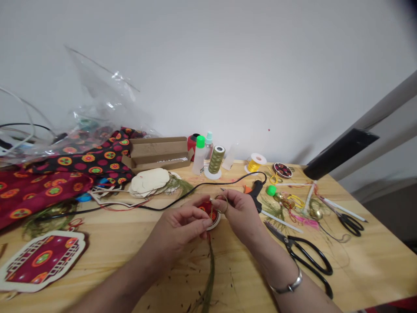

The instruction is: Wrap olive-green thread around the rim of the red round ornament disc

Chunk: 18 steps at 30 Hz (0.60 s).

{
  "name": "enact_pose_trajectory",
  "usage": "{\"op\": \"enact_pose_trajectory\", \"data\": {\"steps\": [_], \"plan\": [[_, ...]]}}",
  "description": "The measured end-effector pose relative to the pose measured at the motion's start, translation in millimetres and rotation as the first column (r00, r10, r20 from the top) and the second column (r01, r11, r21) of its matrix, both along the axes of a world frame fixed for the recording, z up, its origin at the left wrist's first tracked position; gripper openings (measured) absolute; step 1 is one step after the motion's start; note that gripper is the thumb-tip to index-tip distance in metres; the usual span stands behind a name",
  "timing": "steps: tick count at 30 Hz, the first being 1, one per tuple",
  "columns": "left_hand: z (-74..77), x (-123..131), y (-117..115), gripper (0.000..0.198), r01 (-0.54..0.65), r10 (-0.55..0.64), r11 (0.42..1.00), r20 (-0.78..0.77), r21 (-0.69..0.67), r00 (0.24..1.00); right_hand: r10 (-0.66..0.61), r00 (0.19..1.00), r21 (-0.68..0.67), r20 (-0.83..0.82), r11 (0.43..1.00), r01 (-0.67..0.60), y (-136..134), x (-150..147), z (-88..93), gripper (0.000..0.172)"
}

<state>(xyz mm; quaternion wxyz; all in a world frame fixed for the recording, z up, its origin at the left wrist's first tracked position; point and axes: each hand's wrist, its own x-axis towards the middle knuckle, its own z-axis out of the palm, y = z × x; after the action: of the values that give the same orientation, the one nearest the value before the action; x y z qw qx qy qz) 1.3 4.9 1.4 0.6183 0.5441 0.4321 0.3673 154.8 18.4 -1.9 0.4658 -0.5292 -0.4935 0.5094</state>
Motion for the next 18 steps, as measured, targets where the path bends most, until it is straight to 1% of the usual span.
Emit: {"op": "enact_pose_trajectory", "data": {"steps": [2,4,8,10,13,15,18], "plan": [[-0.6,1,0,0.014,0.036,-0.036,0.999,-0.002,0.026,0.999,0.015,0.999,-0.019,-0.047,1.000,-0.016,-1,0,2.8,0.015],[-2.4,2,0,0.012,0.040,-0.037,0.996,-0.039,0.081,0.999,0.028,0.996,-0.027,-0.085,0.999,-0.030,-1,0,4.8,0.015],[-6.8,4,-1,0.013,-0.007,0.049,0.971,-0.171,0.237,0.984,0.023,0.988,-0.056,-0.153,0.998,-0.032,-1,2,5.9,0.017],[-8.4,4,-1,0.014,-0.021,0.111,0.941,-0.251,0.338,0.962,0.033,0.981,-0.079,-0.191,0.996,-0.049,-1,2,5.6,0.018],[-10.3,3,-1,0.017,0.016,0.172,0.886,-0.360,0.463,0.917,0.063,0.961,-0.104,-0.268,0.990,-0.094,-2,1,4.4,0.019],[-11.5,3,-1,0.019,0.050,0.180,0.864,-0.399,0.501,0.899,0.079,0.936,-0.118,-0.344,0.985,-0.127,-3,-1,2.9,0.020],[-12.6,4,-2,0.019,0.058,0.181,0.859,-0.406,0.509,0.896,0.092,0.894,-0.135,-0.438,0.977,-0.167,-4,-3,0.7,0.022]]}}
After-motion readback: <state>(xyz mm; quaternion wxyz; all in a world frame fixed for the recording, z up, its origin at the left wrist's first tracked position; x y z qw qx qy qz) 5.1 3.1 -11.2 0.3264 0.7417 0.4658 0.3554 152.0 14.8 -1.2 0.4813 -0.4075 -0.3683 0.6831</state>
